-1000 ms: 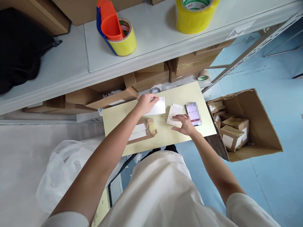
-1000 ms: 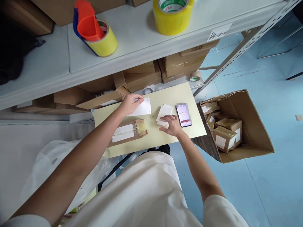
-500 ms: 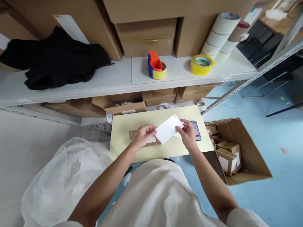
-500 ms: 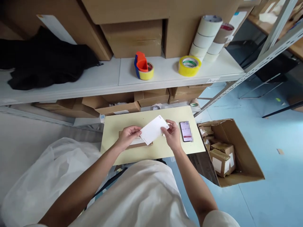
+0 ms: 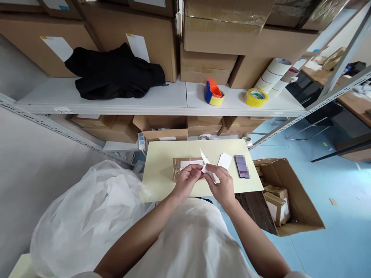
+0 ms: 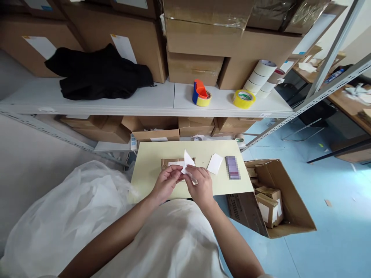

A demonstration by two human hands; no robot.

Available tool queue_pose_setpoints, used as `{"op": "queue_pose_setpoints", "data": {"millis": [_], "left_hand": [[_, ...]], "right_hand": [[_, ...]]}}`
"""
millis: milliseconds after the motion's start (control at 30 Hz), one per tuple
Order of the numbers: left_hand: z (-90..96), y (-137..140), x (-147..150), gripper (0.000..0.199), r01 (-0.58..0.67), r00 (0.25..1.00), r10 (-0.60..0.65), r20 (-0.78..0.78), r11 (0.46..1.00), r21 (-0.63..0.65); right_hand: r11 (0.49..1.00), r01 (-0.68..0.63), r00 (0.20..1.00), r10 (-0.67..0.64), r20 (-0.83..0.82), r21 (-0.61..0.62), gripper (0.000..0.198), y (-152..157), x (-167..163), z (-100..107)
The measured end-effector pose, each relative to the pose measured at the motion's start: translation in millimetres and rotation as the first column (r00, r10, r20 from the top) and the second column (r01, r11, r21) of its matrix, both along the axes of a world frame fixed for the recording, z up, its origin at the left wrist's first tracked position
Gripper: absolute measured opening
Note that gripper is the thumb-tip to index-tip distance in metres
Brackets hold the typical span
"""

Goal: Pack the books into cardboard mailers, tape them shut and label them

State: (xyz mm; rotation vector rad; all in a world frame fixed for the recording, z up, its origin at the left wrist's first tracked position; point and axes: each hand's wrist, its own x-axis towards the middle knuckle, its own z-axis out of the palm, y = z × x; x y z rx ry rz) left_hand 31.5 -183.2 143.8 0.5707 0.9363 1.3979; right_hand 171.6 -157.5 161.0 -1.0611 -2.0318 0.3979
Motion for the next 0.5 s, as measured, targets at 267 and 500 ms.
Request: {"op": "queue_pose_setpoints", "data": {"millis": [267,500], "left_hand": [[-0.8,-18,-16,0.03,0.09,0.995,-0.088,0.047,0.996,-0.028],[-0.4,-25,-24,0.03,0.095,0.995,-0.094,0.045,0.995,-0.036]], "right_hand": [[0.999,0.047,0.997,-0.047,0.06,0.008,0.015,-27,-10,2],[0.997,0.056,0.993,-0.06,0.101,0.045,0.013,-35,-18,4]]}}
